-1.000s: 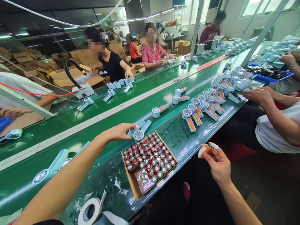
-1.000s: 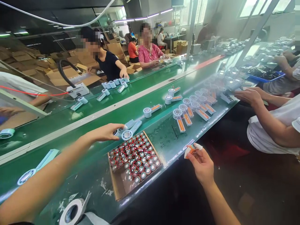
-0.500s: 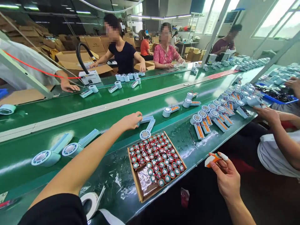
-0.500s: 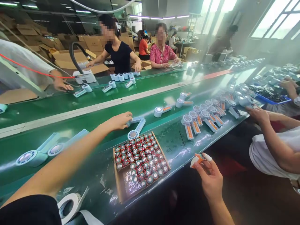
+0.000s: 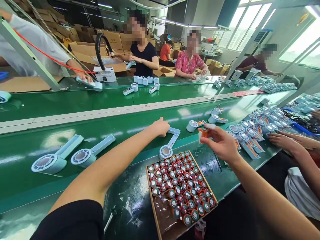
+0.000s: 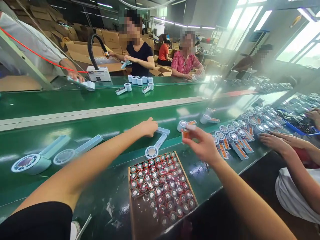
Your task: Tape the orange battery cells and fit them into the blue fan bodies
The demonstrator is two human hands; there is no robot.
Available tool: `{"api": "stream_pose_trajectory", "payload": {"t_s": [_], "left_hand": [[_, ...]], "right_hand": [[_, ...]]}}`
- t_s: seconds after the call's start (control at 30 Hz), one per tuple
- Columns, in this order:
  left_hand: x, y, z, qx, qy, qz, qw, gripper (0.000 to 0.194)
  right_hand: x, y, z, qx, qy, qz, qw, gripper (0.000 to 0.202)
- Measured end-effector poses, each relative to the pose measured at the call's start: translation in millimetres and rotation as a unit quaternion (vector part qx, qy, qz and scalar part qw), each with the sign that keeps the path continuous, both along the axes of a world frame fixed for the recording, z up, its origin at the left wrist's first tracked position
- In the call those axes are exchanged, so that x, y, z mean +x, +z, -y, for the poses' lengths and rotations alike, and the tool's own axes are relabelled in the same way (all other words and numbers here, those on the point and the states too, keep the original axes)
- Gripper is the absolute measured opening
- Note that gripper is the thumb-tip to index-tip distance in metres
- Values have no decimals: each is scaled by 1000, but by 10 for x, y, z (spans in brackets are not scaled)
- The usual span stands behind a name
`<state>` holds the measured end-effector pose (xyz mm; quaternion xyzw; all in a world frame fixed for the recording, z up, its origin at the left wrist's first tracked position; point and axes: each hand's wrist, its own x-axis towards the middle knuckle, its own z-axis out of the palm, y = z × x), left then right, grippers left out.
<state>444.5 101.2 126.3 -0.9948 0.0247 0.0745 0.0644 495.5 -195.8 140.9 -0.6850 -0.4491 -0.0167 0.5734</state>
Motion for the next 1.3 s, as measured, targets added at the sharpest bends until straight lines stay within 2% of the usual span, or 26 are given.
{"api": "stream_pose_trajectory", "payload": {"t_s": [0.07, 0.17, 0.3, 0.47, 0.57, 0.67, 0.77, 0.9, 1.03, 1.17, 1.3], "left_hand": [[32, -34, 73, 5, 15, 13, 1000, 22], [17, -91, 170, 11, 36, 42, 998, 23], [58, -115, 222, 5, 38, 59, 997, 28], [274, -77, 301, -17, -36, 60, 997, 31], [393, -52, 348, -24, -61, 37, 997, 29], [511, -13, 361, -27, -65, 9, 997, 29], [633, 44, 366, -33, -56, -12, 998, 22], [729, 115, 371, -53, -37, -22, 998, 16], [741, 150, 356, -65, -25, -8, 998, 23], [768, 167, 341, -71, -21, -4, 997, 25], [802, 100, 385, -57, -28, -9, 998, 20]], "right_hand": [[205, 30, -310, -63, 27, 36, 997, 49], [439, -28, -647, -107, 54, 36, 992, 46], [620, -155, -823, -107, 80, -3, 991, 46], [772, -214, -776, -35, 39, -48, 997, 50], [848, -232, -669, -41, 22, -61, 997, 52], [871, -279, -567, -57, 27, -66, 996, 54], [854, -358, -538, -71, 3, -61, 996, 53], [836, -457, -572, -91, -22, -1, 996, 42], [836, -493, -587, -144, -39, 74, 986, 29], [893, -460, -590, -205, -53, 133, 968, 19], [979, -380, -617, -298, -114, 198, 927, 20]]}}
